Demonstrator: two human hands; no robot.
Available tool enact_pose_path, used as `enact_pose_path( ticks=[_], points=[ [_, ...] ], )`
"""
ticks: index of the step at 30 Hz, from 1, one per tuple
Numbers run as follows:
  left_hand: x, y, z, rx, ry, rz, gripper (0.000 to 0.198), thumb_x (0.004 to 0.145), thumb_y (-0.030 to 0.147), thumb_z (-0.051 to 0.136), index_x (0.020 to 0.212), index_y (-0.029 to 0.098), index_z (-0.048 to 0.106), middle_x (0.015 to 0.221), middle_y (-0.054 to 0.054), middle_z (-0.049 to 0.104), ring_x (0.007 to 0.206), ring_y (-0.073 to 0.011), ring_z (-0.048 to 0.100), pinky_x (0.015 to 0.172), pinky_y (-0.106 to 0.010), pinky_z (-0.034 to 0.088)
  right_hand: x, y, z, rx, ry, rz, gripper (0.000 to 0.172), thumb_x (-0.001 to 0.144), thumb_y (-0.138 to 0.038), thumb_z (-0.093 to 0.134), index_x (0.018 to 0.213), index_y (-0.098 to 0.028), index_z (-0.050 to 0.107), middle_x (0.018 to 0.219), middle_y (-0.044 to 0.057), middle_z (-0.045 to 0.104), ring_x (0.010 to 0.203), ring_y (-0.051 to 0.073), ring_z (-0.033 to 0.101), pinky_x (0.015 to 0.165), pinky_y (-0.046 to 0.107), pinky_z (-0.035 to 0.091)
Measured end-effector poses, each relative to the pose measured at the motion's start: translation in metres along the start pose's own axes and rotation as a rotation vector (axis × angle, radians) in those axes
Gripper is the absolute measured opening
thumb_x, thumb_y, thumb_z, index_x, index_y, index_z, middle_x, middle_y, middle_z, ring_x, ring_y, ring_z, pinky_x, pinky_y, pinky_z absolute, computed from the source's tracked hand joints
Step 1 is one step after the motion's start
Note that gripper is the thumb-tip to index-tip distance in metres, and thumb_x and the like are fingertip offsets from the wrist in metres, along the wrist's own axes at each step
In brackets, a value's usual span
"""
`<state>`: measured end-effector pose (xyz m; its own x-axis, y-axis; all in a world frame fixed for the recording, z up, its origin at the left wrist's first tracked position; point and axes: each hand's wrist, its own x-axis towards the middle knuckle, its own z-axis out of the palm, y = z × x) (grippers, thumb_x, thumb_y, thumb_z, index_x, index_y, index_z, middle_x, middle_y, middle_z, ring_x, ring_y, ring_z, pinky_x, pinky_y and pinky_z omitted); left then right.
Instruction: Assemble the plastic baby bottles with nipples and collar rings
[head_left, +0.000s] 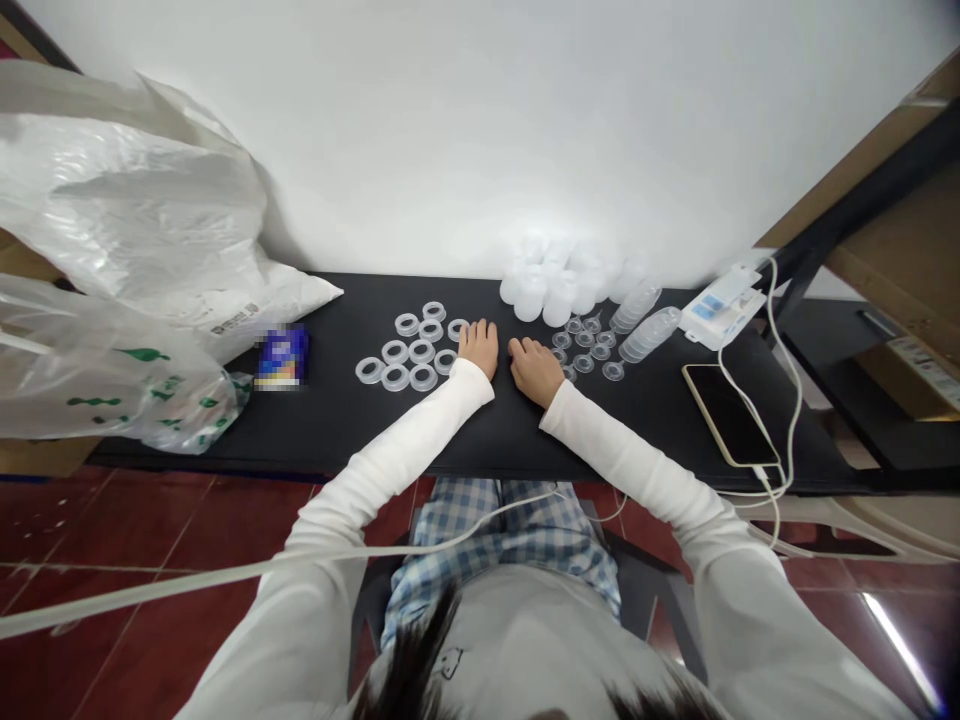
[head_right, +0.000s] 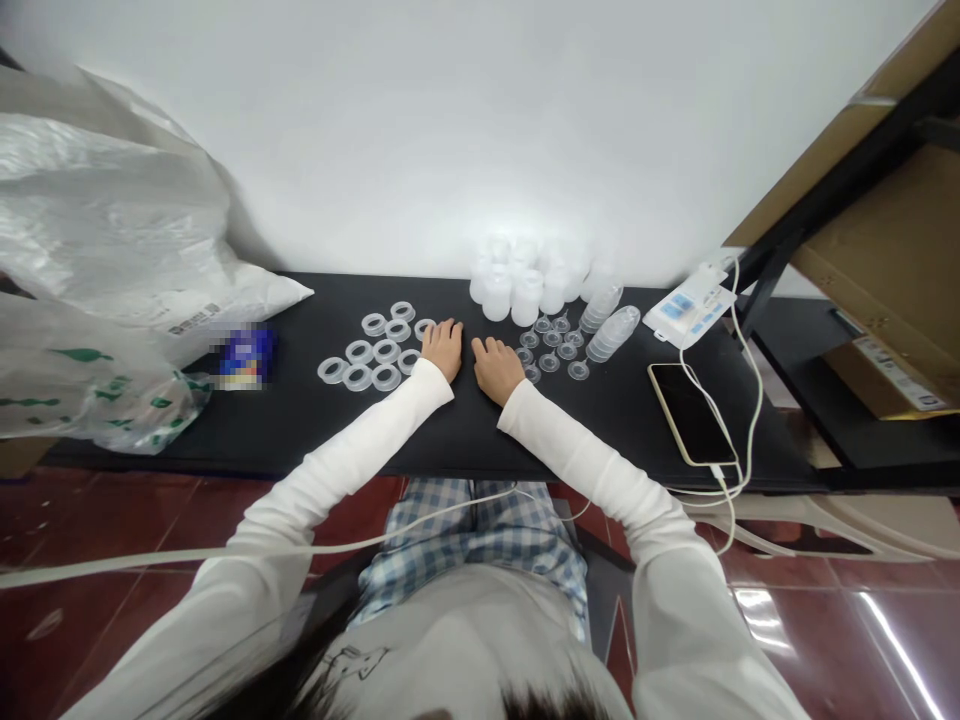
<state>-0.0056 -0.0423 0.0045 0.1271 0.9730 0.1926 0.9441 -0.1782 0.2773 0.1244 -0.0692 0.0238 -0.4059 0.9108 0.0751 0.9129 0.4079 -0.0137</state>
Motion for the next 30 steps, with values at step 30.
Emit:
enact_pose_path(
  ticks=[30],
  points=[
    [0.005, 0.000, 0.021, -0.610, 0.148, 0.074, 0.027, 0.088, 0.015, 0.057, 0.114, 0.017, 0.060, 0.123, -0.015, 0.061, 0.118, -0.0259, 0.057, 0.101, -0.042, 0.049, -0.004, 0.035, -0.011, 0.001, 0.157, 0.157, 0.037, 0.088, 0.003, 0.038, 0.109, -0.013, 0.064, 0.117, 0.020, 0.058, 0.103, 0.028, 0.058, 0.083, 0.038, 0.047]
  ],
)
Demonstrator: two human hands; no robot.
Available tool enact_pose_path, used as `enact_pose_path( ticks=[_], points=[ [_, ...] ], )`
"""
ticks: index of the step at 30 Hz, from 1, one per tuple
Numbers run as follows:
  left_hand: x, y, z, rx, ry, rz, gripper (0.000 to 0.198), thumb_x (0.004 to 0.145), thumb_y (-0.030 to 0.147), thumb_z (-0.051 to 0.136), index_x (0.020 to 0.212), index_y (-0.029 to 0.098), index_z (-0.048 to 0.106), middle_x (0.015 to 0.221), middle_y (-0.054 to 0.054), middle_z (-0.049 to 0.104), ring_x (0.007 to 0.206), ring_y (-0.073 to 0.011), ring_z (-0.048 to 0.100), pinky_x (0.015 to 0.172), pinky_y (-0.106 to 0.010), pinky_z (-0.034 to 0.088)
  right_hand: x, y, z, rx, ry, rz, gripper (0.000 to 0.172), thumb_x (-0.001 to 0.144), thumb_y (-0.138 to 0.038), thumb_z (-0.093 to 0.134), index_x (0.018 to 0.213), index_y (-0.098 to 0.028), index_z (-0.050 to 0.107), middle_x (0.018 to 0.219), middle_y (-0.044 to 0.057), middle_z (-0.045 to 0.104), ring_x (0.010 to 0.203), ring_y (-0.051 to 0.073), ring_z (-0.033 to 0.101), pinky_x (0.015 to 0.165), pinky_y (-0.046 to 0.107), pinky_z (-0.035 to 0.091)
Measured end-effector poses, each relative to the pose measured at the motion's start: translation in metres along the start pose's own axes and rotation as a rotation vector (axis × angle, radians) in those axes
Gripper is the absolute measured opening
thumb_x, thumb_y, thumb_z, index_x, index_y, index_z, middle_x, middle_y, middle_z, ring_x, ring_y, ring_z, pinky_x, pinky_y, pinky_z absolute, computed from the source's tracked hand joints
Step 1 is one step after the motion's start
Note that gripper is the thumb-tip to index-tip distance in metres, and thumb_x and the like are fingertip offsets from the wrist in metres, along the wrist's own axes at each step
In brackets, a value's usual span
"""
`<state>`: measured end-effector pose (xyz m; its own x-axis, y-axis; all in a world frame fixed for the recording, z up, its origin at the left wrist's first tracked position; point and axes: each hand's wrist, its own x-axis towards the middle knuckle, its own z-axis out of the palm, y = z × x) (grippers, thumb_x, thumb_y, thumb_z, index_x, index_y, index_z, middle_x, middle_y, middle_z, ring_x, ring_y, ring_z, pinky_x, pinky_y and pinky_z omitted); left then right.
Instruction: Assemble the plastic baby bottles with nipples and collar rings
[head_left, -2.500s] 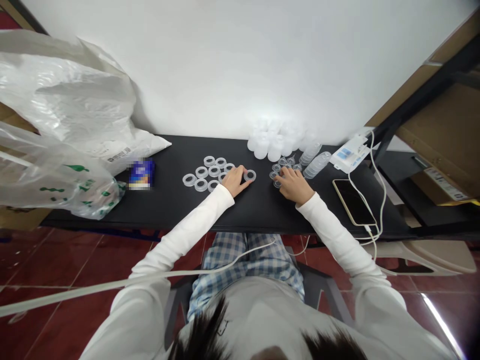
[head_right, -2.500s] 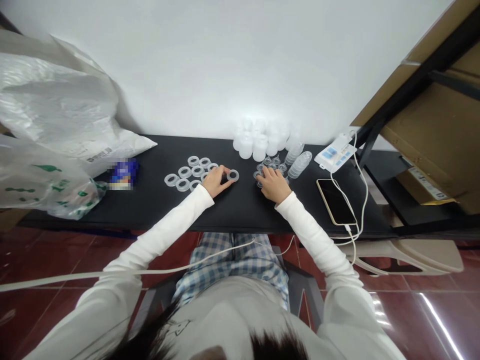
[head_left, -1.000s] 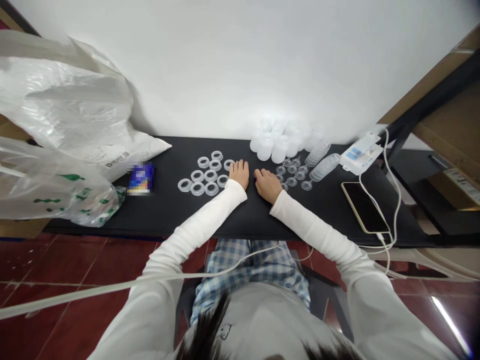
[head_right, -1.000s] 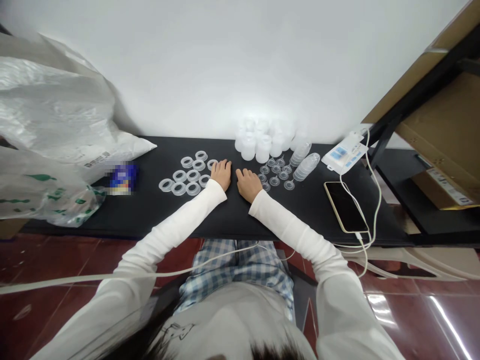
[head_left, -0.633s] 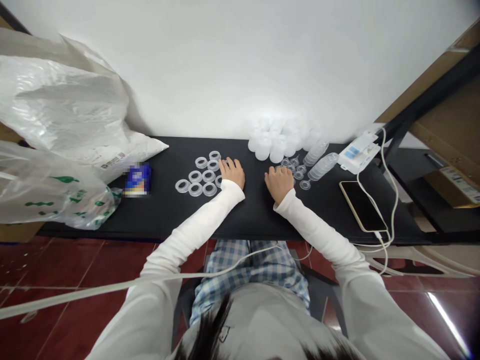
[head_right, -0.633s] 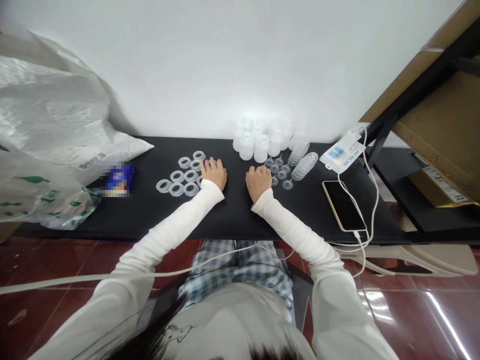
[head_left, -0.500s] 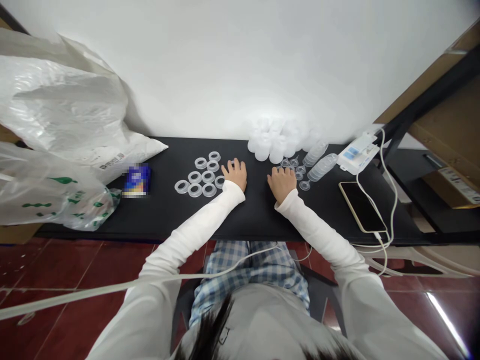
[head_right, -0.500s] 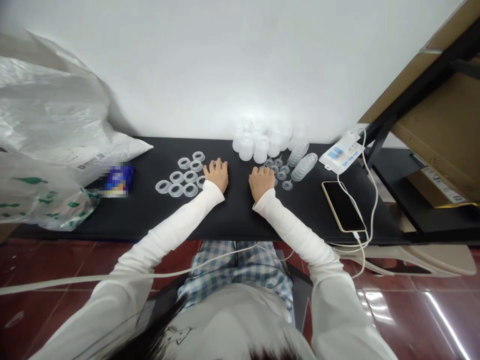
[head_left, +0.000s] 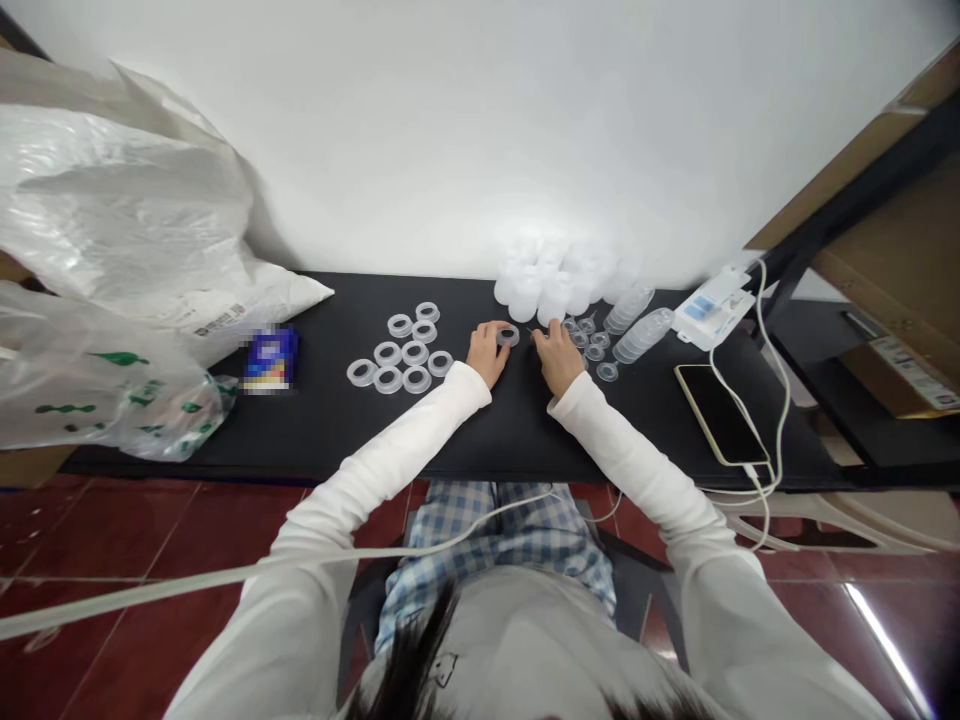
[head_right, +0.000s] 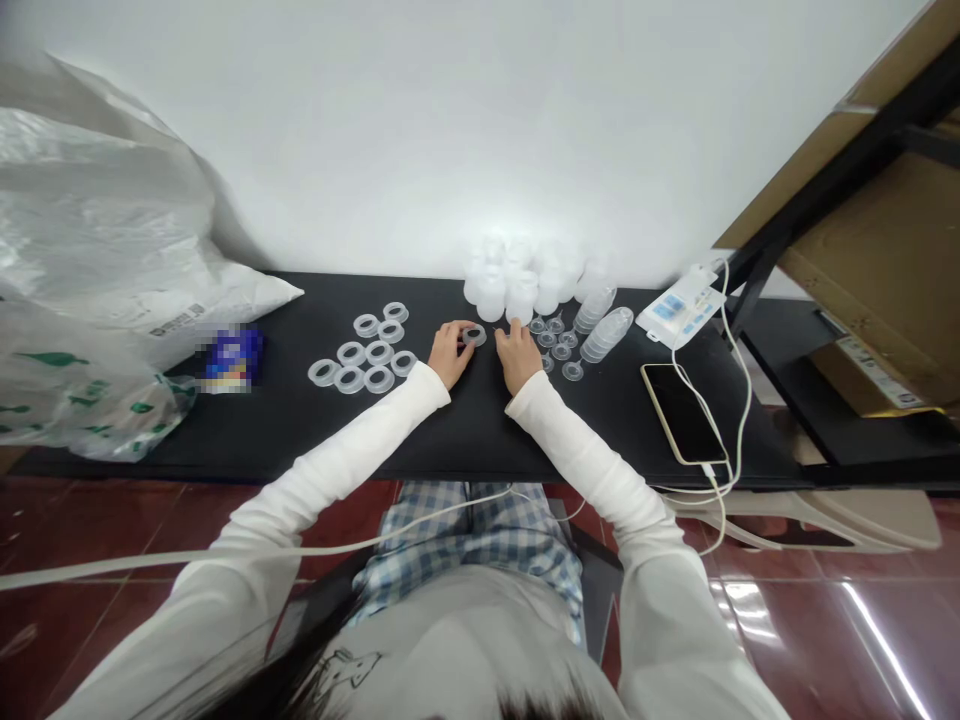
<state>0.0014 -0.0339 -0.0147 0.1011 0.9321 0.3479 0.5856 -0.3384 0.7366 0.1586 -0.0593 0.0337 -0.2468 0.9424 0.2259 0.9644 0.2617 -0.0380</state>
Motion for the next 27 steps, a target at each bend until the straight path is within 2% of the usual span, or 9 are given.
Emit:
enact_pose_path(
  ticks=[2, 5, 8, 11, 15, 20, 27],
  points=[
    [0.002, 0.001, 0.000, -0.139, 0.060, -0.074, 0.024, 0.086, 0.018, 0.062, 0.110, 0.017, 0.059, 0.116, -0.013, 0.063, 0.107, -0.0235, 0.061, 0.093, -0.039, 0.052, 0.002, 0.001, -0.002, 0.025, 0.015, -0.002, 0.038, 0.088, 0.002, 0.038, 0.110, -0.015, 0.064, 0.115, 0.018, 0.059, 0.102, 0.028, 0.059, 0.084, 0.038, 0.048],
    [0.008, 0.004, 0.000, -0.443, 0.153, -0.290, 0.019, 0.088, 0.025, 0.063, 0.104, 0.018, 0.058, 0.099, -0.008, 0.067, 0.084, -0.0172, 0.065, 0.080, -0.033, 0.055, 0.006, 0.003, 0.000, 0.169, 0.144, -0.011, 0.036, 0.093, -0.005, 0.038, 0.118, -0.017, 0.061, 0.110, 0.015, 0.062, 0.100, 0.027, 0.061, 0.087, 0.038, 0.049],
    [0.015, 0.007, -0.001, -0.793, 0.209, -0.533, 0.009, 0.093, 0.028, 0.055, 0.093, 0.019, 0.054, 0.079, -0.002, 0.067, 0.067, -0.0124, 0.064, 0.071, -0.029, 0.056, 0.011, 0.003, 0.008, 0.498, 0.297, -0.039, 0.025, 0.097, -0.018, 0.044, 0.119, -0.018, 0.056, 0.099, 0.010, 0.065, 0.089, 0.022, 0.063, 0.084, 0.036, 0.052],
    [0.019, 0.008, -0.005, -1.011, 0.200, -0.641, 0.011, 0.092, 0.027, 0.055, 0.085, 0.018, 0.053, 0.069, 0.001, 0.066, 0.061, -0.0106, 0.065, 0.068, -0.026, 0.056, 0.014, 0.001, 0.016, 0.802, 0.369, -0.073, 0.017, 0.096, -0.034, 0.053, 0.106, -0.021, 0.057, 0.090, 0.005, 0.067, 0.080, 0.018, 0.064, 0.076, 0.033, 0.054],
    [0.019, 0.011, -0.007, -1.062, 0.150, -0.558, 0.013, 0.089, 0.030, 0.059, 0.086, 0.018, 0.056, 0.071, 0.001, 0.067, 0.062, -0.0114, 0.066, 0.065, -0.027, 0.057, 0.014, -0.005, 0.021, 0.973, 0.375, -0.051, 0.026, 0.092, -0.047, 0.058, 0.099, -0.022, 0.061, 0.085, 0.003, 0.069, 0.075, 0.016, 0.064, 0.072, 0.031, 0.054],
    [0.013, 0.014, -0.003, -1.001, 0.073, -0.416, 0.026, 0.089, 0.044, 0.063, 0.088, 0.019, 0.058, 0.078, 0.000, 0.069, 0.065, -0.0107, 0.066, 0.063, -0.024, 0.058, 0.012, -0.008, 0.022, 0.982, 0.409, 0.061, 0.027, 0.088, -0.047, 0.062, 0.095, -0.021, 0.065, 0.075, 0.000, 0.067, 0.062, 0.012, 0.056, 0.063, 0.027, 0.049],
    [0.006, 0.017, -0.006, -1.053, -0.085, -0.362, 0.027, 0.083, 0.043, 0.070, 0.097, 0.021, 0.061, 0.086, -0.001, 0.073, 0.079, -0.0141, 0.072, 0.082, -0.033, 0.060, 0.013, -0.004, 0.025, 0.917, 0.449, 0.096, 0.022, 0.087, -0.044, 0.062, 0.089, -0.022, 0.058, 0.070, -0.002, 0.062, 0.056, 0.012, 0.048, 0.058, 0.029, 0.045]
  ],
)
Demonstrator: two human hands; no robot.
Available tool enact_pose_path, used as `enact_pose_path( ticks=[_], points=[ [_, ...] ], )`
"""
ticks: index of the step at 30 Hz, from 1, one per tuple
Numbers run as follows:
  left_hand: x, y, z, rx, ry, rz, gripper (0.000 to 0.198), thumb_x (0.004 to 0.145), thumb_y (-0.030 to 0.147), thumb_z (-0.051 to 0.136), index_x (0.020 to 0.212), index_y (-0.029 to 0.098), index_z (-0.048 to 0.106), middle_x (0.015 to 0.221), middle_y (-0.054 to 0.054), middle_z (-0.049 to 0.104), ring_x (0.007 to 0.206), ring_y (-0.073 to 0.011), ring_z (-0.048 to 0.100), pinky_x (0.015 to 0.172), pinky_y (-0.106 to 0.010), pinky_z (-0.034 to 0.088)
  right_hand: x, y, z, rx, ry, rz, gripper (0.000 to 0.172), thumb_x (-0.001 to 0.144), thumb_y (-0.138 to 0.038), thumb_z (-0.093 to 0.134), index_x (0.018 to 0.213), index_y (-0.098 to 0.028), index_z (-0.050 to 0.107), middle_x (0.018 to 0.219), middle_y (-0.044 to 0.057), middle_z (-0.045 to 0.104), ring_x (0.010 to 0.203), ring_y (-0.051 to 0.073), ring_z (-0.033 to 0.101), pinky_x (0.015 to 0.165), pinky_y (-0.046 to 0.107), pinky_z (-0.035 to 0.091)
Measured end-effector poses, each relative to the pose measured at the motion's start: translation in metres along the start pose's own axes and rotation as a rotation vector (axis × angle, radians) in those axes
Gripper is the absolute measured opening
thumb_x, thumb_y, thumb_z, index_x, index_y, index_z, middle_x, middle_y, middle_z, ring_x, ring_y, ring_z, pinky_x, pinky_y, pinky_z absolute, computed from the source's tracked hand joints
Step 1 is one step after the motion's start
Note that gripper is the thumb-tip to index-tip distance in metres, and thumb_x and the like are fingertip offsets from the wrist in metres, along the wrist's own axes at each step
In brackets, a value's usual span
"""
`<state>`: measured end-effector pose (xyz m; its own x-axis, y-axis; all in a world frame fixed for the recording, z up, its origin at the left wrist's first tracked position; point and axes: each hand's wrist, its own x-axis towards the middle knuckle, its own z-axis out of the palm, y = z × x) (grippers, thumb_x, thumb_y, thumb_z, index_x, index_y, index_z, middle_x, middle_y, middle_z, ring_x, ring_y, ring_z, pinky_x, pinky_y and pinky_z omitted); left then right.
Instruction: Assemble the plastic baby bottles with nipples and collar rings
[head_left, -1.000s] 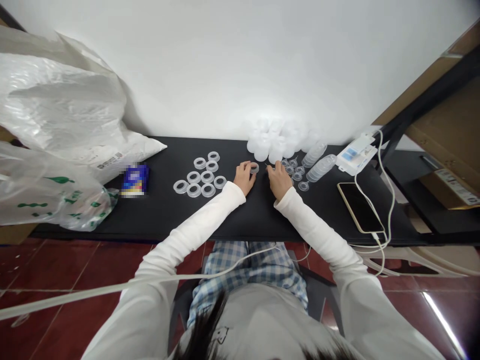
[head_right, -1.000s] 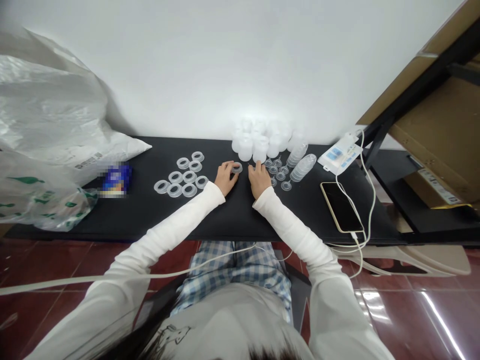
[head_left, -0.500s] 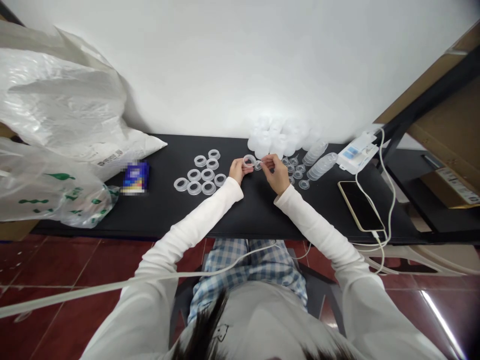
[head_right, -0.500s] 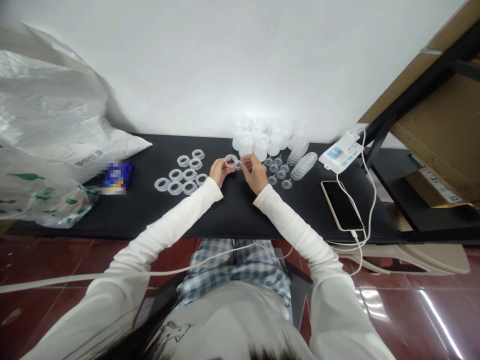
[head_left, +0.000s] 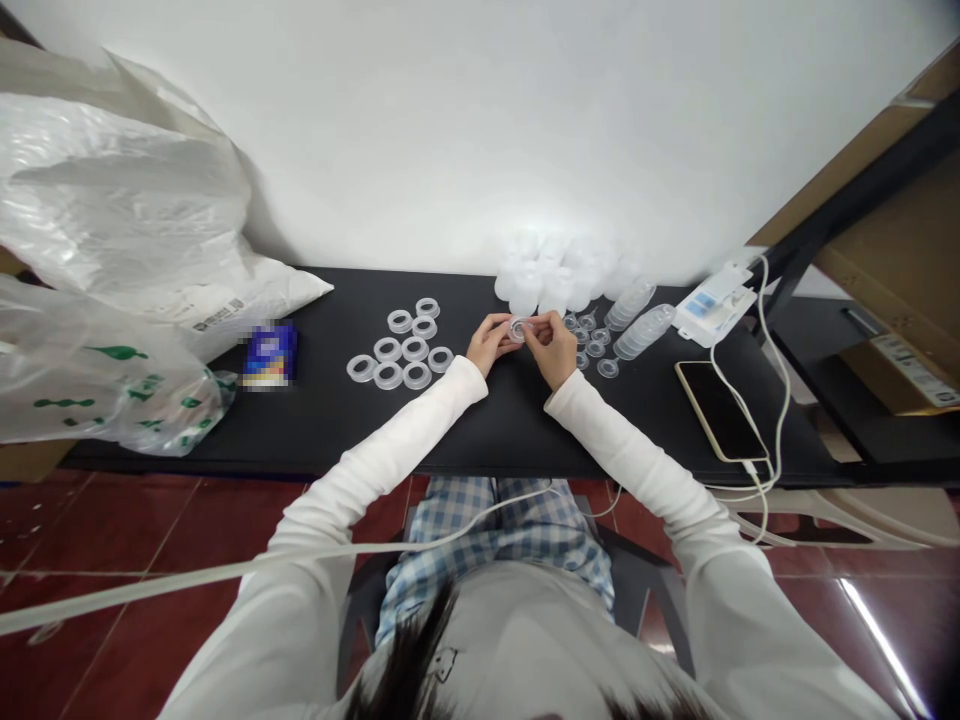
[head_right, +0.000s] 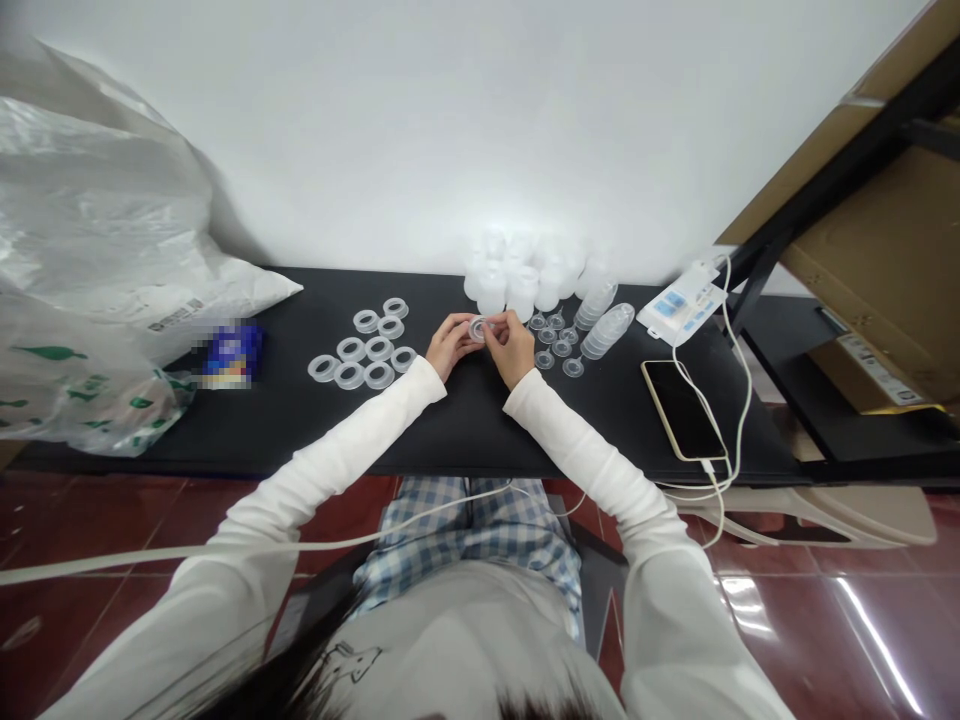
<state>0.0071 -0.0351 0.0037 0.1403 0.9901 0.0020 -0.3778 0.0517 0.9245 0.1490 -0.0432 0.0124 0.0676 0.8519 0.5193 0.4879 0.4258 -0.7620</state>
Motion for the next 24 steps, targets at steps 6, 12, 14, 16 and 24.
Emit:
enact_pose_path(
  ticks=[6, 12, 14, 16, 24],
  points=[
    [-0.003, -0.001, 0.001, 0.043, -0.083, 0.076, 0.042, 0.075, 0.049, 0.078, 0.101, 0.020, 0.062, 0.082, -0.001, 0.073, 0.076, -0.0153, 0.072, 0.078, -0.034, 0.061, 0.000, 0.000, -0.001, -0.130, 0.106, -0.127, 0.022, 0.088, -0.041, 0.061, 0.082, -0.023, 0.050, 0.074, 0.000, 0.054, 0.071, 0.017, 0.051, 0.072, 0.035, 0.048],
    [-0.002, -0.005, -0.001, 0.151, -0.013, 0.247, 0.052, 0.073, 0.060, 0.076, 0.103, 0.019, 0.066, 0.074, -0.001, 0.069, 0.068, -0.0144, 0.068, 0.065, -0.029, 0.060, 0.000, -0.003, 0.001, -0.147, 0.088, -0.202, 0.028, 0.091, -0.046, 0.057, 0.102, -0.021, 0.052, 0.088, 0.004, 0.053, 0.082, 0.019, 0.054, 0.080, 0.038, 0.050],
    [-0.003, -0.004, -0.001, 0.163, -0.001, 0.279, 0.053, 0.073, 0.062, 0.075, 0.104, 0.020, 0.066, 0.073, 0.000, 0.068, 0.066, -0.0136, 0.067, 0.062, -0.027, 0.058, -0.001, -0.005, 0.002, -0.119, 0.032, -0.200, 0.029, 0.095, -0.046, 0.051, 0.106, -0.020, 0.054, 0.089, 0.004, 0.056, 0.082, 0.018, 0.055, 0.078, 0.037, 0.050],
    [-0.003, -0.002, -0.001, 0.179, 0.013, 0.295, 0.053, 0.074, 0.064, 0.073, 0.104, 0.020, 0.067, 0.072, 0.000, 0.068, 0.063, -0.0130, 0.065, 0.060, -0.026, 0.057, -0.002, -0.007, 0.002, -0.064, -0.030, -0.158, 0.030, 0.097, -0.048, 0.046, 0.103, -0.021, 0.056, 0.085, 0.003, 0.059, 0.074, 0.016, 0.055, 0.073, 0.034, 0.049],
    [-0.009, 0.006, 0.001, 0.267, 0.055, 0.240, 0.041, 0.077, 0.056, 0.073, 0.098, 0.021, 0.071, 0.065, 0.002, 0.061, 0.056, -0.0107, 0.058, 0.053, -0.023, 0.049, -0.002, -0.008, 0.005, 0.125, -0.067, 0.034, 0.034, 0.087, -0.057, 0.058, 0.087, -0.024, 0.053, 0.073, -0.001, 0.062, 0.064, 0.013, 0.056, 0.064, 0.029, 0.048]
  ],
)
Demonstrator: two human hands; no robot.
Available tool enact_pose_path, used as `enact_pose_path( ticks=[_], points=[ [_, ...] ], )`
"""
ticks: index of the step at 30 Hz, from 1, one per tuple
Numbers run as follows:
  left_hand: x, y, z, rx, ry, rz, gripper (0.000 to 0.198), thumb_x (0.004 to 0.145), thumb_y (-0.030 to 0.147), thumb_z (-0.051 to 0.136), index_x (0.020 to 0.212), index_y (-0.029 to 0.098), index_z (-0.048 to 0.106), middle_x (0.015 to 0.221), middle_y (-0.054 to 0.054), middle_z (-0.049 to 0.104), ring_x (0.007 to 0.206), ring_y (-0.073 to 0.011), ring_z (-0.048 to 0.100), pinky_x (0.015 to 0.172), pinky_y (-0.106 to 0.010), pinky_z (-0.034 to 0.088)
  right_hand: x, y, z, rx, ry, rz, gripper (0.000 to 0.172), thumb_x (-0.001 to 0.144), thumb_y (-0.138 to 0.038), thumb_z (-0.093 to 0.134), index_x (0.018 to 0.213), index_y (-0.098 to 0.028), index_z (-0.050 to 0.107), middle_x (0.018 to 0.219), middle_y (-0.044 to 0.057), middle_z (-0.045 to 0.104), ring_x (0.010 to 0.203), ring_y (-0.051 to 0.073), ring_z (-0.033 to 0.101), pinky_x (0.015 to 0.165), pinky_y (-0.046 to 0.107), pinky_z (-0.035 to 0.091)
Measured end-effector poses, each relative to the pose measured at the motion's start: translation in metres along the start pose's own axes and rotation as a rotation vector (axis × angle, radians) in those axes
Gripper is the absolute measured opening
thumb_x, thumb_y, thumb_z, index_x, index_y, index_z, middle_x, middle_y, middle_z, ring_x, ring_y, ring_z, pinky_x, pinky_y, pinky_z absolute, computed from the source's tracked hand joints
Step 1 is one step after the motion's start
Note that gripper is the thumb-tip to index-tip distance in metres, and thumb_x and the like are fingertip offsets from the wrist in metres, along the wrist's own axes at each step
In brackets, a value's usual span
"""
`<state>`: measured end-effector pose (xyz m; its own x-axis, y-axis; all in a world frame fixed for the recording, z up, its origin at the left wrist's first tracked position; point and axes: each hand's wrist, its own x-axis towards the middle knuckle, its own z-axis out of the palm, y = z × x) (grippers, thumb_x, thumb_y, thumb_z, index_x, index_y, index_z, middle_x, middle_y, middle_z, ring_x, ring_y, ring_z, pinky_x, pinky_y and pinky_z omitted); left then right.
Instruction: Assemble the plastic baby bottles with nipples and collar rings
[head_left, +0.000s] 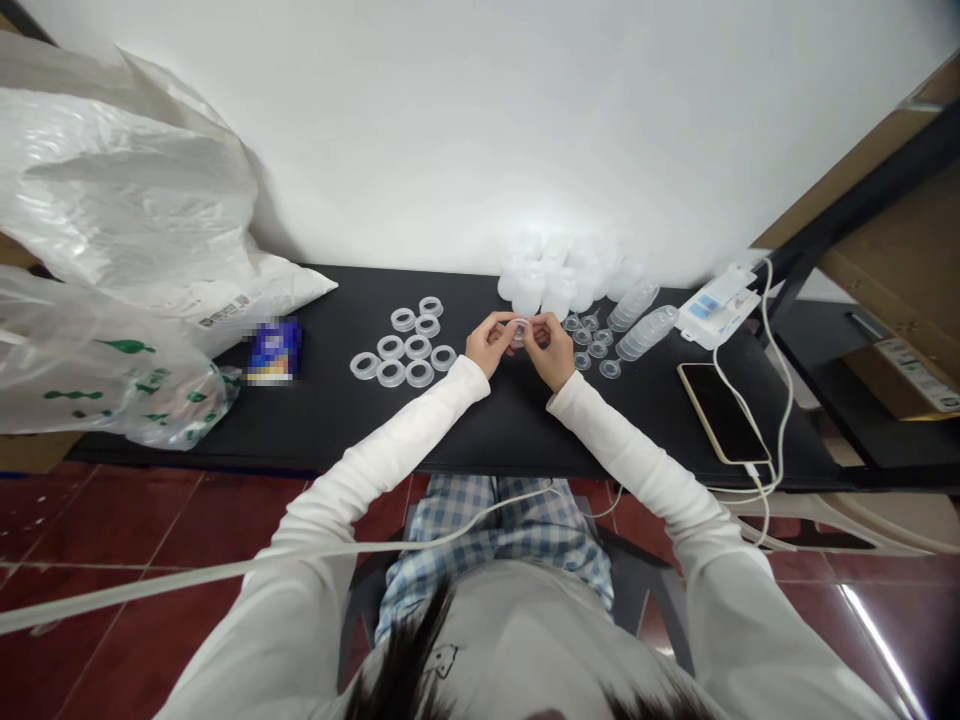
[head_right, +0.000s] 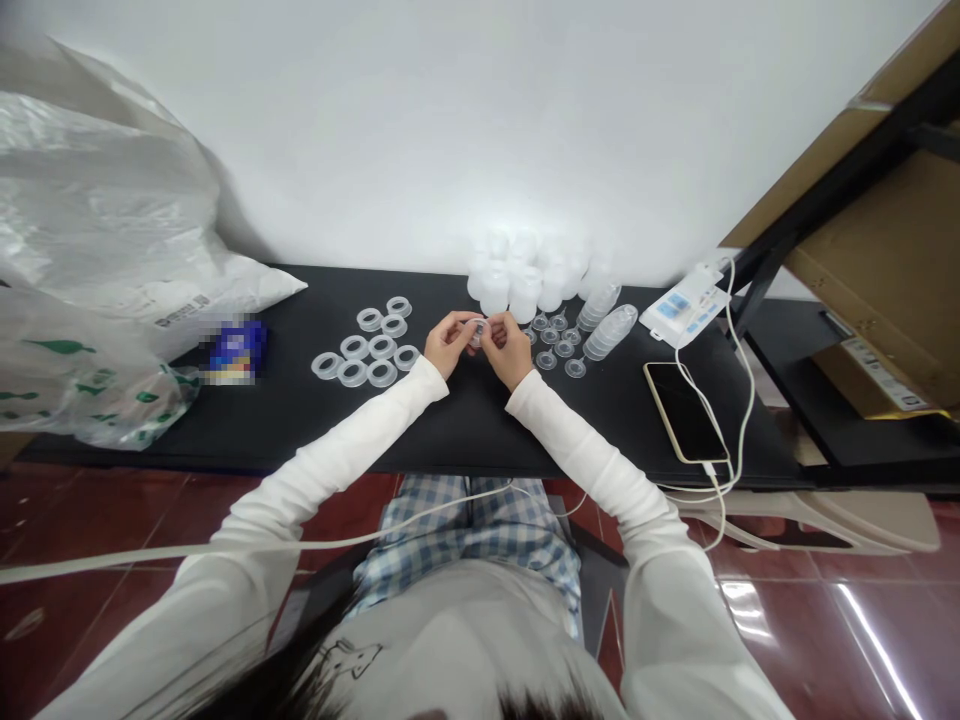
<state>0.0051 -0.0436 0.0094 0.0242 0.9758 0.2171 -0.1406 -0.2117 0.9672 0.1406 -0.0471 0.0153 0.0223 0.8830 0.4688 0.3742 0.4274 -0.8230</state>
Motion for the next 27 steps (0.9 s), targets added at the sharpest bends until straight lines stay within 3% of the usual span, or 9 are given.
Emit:
enact_pose_path(
  ticks=[7, 13, 19, 27],
  points=[
    [0.001, -0.002, -0.001, 0.040, -0.016, 0.002, 0.037, 0.076, 0.054, 0.075, 0.093, 0.022, 0.070, 0.062, 0.003, 0.058, 0.055, -0.0098, 0.056, 0.051, -0.022, 0.047, -0.003, 0.001, 0.002, 0.080, -0.014, 0.040, 0.031, 0.084, -0.051, 0.063, 0.082, -0.023, 0.050, 0.066, -0.005, 0.054, 0.057, 0.010, 0.050, 0.057, 0.026, 0.043],
    [0.002, -0.002, 0.000, -0.021, -0.005, -0.005, 0.042, 0.073, 0.056, 0.077, 0.096, 0.022, 0.068, 0.065, 0.003, 0.061, 0.060, -0.0098, 0.060, 0.056, -0.022, 0.051, 0.000, 0.005, 0.003, 0.093, 0.006, 0.044, 0.031, 0.086, -0.053, 0.060, 0.088, -0.023, 0.052, 0.073, -0.002, 0.059, 0.062, 0.012, 0.055, 0.062, 0.028, 0.047],
    [0.005, -0.005, 0.004, -0.141, 0.064, -0.048, 0.047, 0.063, 0.048, 0.087, 0.086, 0.019, 0.058, 0.075, 0.002, 0.067, 0.065, -0.0089, 0.064, 0.067, -0.023, 0.055, 0.006, 0.013, 0.002, 0.269, -0.032, 0.153, 0.039, 0.078, -0.058, 0.068, 0.091, -0.024, 0.053, 0.075, -0.003, 0.060, 0.067, 0.013, 0.060, 0.066, 0.029, 0.053],
    [0.006, -0.007, 0.003, -0.111, 0.062, -0.076, 0.035, 0.067, 0.034, 0.085, 0.083, 0.019, 0.058, 0.070, 0.002, 0.065, 0.062, -0.0093, 0.061, 0.064, -0.024, 0.052, 0.003, 0.015, 0.004, 0.238, -0.026, 0.117, 0.038, 0.077, -0.057, 0.069, 0.086, -0.025, 0.050, 0.072, -0.003, 0.056, 0.065, 0.013, 0.056, 0.060, 0.028, 0.049]
  ],
)
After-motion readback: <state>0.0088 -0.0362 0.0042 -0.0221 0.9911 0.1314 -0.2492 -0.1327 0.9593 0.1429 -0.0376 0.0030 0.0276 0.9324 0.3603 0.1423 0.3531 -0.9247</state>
